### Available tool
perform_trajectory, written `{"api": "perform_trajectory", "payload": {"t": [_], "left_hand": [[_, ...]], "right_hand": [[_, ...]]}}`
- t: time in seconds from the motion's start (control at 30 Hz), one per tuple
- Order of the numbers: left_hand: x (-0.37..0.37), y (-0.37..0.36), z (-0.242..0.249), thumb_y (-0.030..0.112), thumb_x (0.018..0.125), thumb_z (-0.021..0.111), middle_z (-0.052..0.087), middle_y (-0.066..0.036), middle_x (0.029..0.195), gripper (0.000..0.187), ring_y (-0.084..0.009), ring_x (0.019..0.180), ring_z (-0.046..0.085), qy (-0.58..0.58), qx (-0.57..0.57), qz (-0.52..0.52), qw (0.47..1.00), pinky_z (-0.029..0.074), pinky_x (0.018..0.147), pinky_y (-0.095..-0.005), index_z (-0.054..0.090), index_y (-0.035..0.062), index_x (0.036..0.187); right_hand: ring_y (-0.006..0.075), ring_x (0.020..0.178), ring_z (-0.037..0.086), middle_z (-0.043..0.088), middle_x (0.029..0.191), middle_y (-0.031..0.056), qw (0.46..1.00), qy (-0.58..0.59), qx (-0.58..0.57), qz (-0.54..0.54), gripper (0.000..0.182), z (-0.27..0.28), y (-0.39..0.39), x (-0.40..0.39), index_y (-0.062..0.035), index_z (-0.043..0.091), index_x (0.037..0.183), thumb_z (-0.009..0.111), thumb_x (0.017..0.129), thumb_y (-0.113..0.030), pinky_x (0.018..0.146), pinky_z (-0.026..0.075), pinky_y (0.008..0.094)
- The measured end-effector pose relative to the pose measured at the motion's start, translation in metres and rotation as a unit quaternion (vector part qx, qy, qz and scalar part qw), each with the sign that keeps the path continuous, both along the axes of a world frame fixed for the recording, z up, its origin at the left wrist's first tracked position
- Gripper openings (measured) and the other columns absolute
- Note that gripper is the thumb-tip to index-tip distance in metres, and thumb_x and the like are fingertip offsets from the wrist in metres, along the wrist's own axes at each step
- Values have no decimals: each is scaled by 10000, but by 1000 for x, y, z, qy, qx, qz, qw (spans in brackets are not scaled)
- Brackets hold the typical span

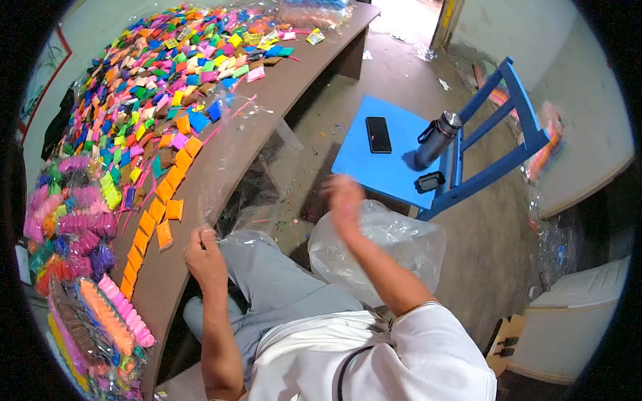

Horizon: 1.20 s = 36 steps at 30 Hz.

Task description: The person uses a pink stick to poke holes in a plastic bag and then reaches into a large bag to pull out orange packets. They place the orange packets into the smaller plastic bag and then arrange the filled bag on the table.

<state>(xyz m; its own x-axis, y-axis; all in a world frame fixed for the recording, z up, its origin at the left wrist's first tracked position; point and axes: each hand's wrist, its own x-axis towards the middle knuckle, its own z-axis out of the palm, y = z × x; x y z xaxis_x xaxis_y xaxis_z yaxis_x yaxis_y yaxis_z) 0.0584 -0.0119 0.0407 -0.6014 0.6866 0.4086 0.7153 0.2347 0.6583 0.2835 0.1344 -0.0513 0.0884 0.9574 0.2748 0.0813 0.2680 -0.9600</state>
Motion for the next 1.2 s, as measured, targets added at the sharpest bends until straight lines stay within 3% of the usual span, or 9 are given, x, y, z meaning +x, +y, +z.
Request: {"api": "perform_trajectory", "payload": {"t": [0.07,0.37,0.47,0.63,0.77,0.8,0.87,0.97,1.2], "left_hand": [[-6,-7,-2,222,953,530,609,-184,795,274,-401,774,540,-31,-21,17,999,417,723,-467,594,7,796],[5,-2,-10,213,954,540,583,-187,742,290,-405,738,519,-25,-40,-2,999,406,707,-483,559,1,757],[4,-6,-11,211,952,543,592,-187,747,277,-408,747,528,-33,-40,-9,999,410,715,-483,582,0,777],[3,-16,-20,237,940,560,602,-201,741,308,-394,707,563,-77,-28,-35,996,425,706,-470,608,-17,773],[-10,-18,-26,268,955,543,612,-198,730,353,-322,672,584,-125,-58,-36,990,446,645,-406,636,-42,813],[-13,-18,-28,268,955,543,612,-198,730,353,-322,672,584,-125,-58,-36,990,446,645,-406,636,-42,813],[-17,-18,-29,270,963,556,597,-55,708,341,-131,627,524,-219,-34,-65,973,436,606,-304,647,-35,841],[-20,-19,-27,260,956,555,608,-47,778,306,-115,662,540,-314,-26,-76,946,428,618,-278,644,-27,895],[-22,-26,-15,234,946,545,616,-43,868,247,-118,731,566,-456,-4,-95,885,414,674,-255,627,6,997]], "right_hand": [[141,662,584,645,770,71,991,73,-55,-93,377,-19,18,23,-7,632,885,491,1016,-330,622,472,301],[126,816,597,642,929,46,937,185,-147,257,312,50,-56,-45,59,601,1114,614,947,-204,759,491,281],[156,851,625,656,944,104,955,66,-72,282,241,67,-65,-70,48,625,1082,595,922,-129,765,509,308],[264,648,594,610,773,154,953,-39,172,245,162,101,-66,-79,18,651,998,653,856,-60,622,486,340],[274,632,575,590,730,151,948,-54,162,270,122,119,-62,-72,25,652,946,643,873,-72,609,473,339],[203,614,528,586,719,108,945,-51,128,296,126,119,-59,-70,17,638,902,622,900,-108,580,444,320],[131,597,481,581,707,66,941,-48,92,322,170,121,-56,-66,9,624,858,601,927,-144,552,415,300],[221,606,559,571,695,138,933,-79,10,351,227,123,-56,-64,35,638,852,597,932,-172,576,443,342],[114,633,565,601,670,53,914,52,-123,382,342,116,-61,-68,20,631,771,603,959,-265,592,467,285]]}}
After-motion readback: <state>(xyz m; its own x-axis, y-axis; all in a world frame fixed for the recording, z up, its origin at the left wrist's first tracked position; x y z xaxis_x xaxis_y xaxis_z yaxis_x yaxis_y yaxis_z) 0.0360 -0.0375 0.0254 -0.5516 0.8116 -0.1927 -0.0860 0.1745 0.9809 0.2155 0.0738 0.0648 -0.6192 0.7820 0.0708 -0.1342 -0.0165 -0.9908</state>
